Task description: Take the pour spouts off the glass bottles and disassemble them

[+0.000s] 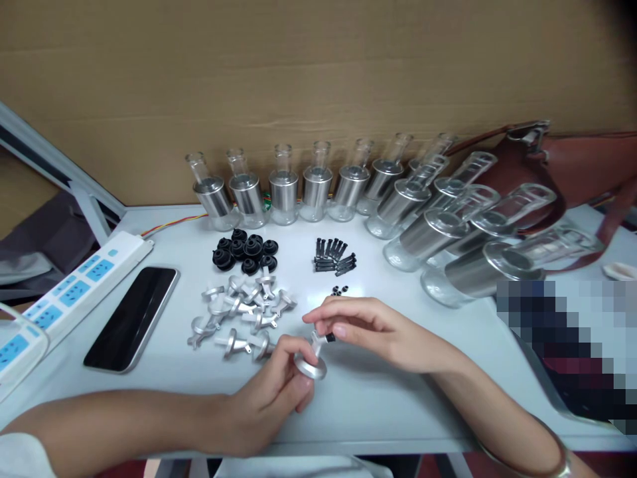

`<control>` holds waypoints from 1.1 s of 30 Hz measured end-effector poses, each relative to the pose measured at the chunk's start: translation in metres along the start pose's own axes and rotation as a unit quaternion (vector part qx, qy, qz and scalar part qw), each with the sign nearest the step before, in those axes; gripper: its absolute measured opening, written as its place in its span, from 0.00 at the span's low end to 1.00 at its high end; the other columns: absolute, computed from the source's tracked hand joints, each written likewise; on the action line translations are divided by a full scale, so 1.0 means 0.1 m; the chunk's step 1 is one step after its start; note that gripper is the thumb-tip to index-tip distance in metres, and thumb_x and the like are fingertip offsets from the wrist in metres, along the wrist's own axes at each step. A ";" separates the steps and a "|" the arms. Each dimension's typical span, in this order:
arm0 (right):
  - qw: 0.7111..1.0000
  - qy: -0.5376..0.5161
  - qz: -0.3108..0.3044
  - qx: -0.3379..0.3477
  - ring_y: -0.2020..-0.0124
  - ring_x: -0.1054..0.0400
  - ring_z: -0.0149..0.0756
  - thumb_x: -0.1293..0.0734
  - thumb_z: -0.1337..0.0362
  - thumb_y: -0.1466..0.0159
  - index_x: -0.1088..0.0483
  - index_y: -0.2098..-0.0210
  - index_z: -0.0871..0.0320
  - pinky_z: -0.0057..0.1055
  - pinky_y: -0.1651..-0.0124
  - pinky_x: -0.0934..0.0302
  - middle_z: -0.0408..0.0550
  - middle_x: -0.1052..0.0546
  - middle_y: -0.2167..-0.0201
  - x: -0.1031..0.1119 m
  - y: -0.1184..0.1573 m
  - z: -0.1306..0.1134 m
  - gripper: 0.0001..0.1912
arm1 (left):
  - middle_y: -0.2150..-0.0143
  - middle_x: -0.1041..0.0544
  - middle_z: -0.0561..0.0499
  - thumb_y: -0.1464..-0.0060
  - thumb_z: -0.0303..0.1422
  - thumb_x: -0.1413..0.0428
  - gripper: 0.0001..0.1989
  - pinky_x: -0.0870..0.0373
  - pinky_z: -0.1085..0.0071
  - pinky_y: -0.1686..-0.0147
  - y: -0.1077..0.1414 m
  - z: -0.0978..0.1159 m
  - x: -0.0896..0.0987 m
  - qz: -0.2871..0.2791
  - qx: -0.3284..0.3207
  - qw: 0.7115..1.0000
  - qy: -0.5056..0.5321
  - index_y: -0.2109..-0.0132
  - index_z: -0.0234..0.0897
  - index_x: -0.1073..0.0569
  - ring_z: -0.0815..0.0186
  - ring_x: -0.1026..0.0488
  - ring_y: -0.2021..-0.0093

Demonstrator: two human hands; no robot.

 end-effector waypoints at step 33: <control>0.991 -0.110 -0.072 -0.021 0.54 0.32 0.36 0.34 0.49 0.36 0.29 0.58 0.58 0.36 0.45 0.43 0.48 0.26 0.57 -0.14 0.00 0.07 0.18 | 0.65 0.39 0.54 0.31 0.40 0.63 0.10 0.38 0.70 0.64 0.06 0.20 0.01 0.029 -0.179 0.983 -0.041 0.45 0.49 0.48 0.69 0.39 0.67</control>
Point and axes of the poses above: each hand's wrist, its own y-axis away from the middle knuckle, its own x-axis out of the back of the hand, z = x × y, the point moved 10 cm from there along -y, towards the middle knuckle
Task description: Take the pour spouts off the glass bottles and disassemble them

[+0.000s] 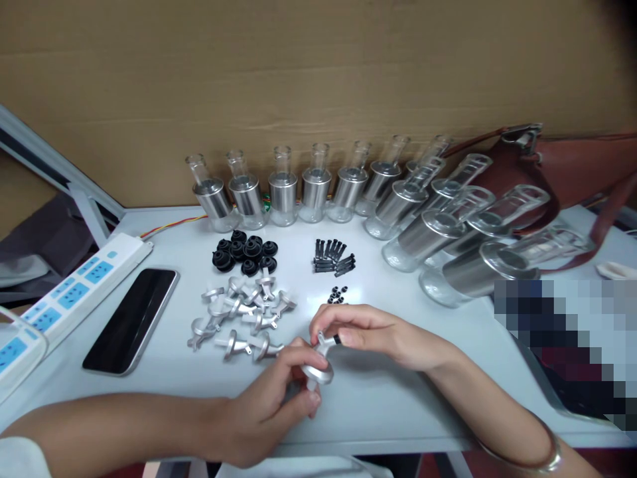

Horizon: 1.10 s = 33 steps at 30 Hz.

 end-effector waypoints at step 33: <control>0.977 -0.091 0.187 0.045 0.64 0.28 0.36 0.35 0.50 0.35 0.33 0.60 0.57 0.31 0.60 0.39 0.48 0.22 0.67 0.40 0.03 -0.07 0.16 | 0.63 0.29 0.45 0.35 0.32 0.59 0.09 0.36 0.63 0.61 -0.53 0.30 1.81 0.154 0.076 0.753 -0.635 0.63 0.38 0.36 0.56 0.33 0.60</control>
Point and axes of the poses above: each hand's wrist, its own y-axis away from the middle knuckle, its own x-axis out of the back of the hand, z = x × y, the point moved 10 cm from there along -y, towards the middle knuckle
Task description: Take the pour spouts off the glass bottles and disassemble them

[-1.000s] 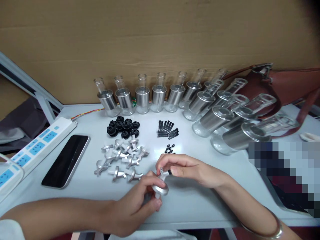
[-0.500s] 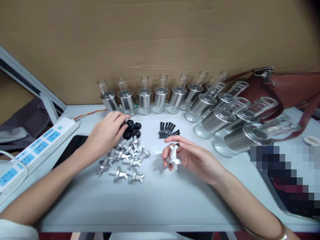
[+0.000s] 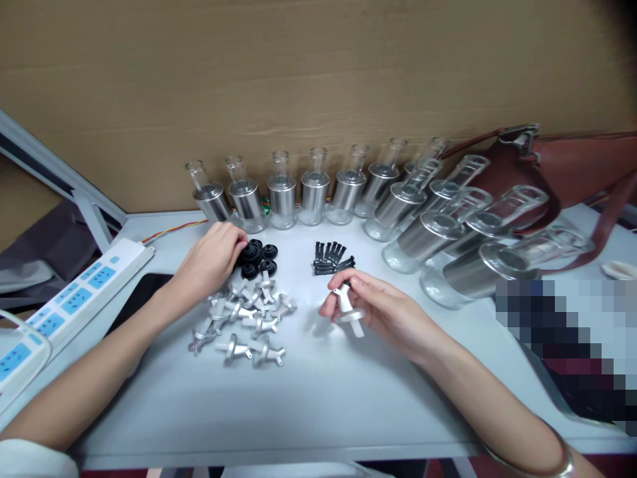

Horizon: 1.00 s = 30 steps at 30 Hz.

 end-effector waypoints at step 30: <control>0.978 0.203 -0.033 0.032 0.75 0.43 0.27 0.28 0.62 0.45 0.33 0.66 0.58 0.25 0.71 0.46 0.38 0.37 0.77 -0.26 0.10 0.03 0.12 | 0.59 0.41 0.53 0.31 0.30 0.59 0.05 0.31 0.80 0.75 0.76 1.07 -0.13 0.013 -0.076 0.818 0.570 0.55 0.42 0.40 0.77 0.32 0.74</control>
Point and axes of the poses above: each hand's wrist, its own y-axis away from the middle knuckle, its own x-axis out of the back of the hand, z = x × y, the point moved 10 cm from there along -y, towards the middle knuckle
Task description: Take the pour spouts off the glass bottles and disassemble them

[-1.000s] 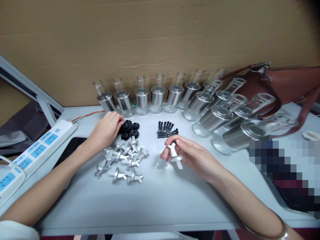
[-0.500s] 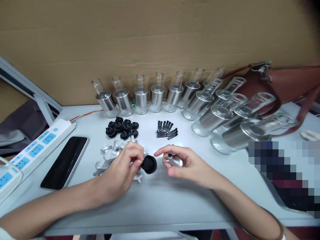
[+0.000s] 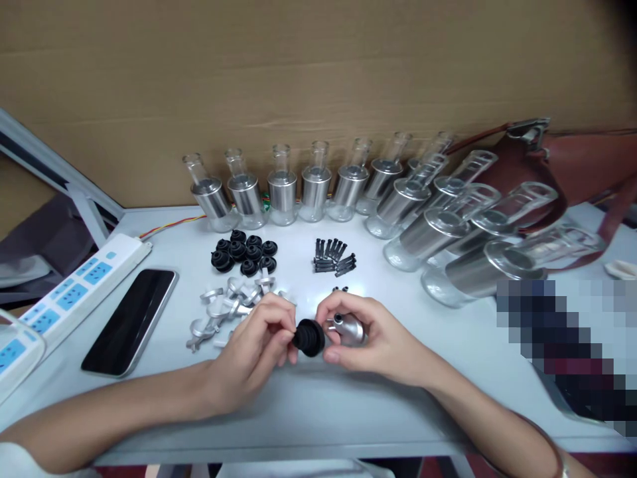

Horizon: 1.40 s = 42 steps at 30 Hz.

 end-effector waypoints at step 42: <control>0.970 -0.043 0.194 0.140 0.77 0.37 0.26 0.30 0.56 0.39 0.31 0.68 0.55 0.21 0.74 0.42 0.40 0.29 0.76 0.49 0.08 -0.15 0.10 | 0.50 0.42 0.52 0.34 0.25 0.53 0.12 0.27 0.74 0.51 0.22 -0.18 -0.17 0.034 0.023 0.972 0.230 0.48 0.48 0.38 0.68 0.25 0.50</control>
Point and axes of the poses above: each hand's wrist, its own y-axis away from the middle knuckle, its own x-axis out of the back of the hand, z = x × y, the point moved 10 cm from there along -y, towards the middle knuckle
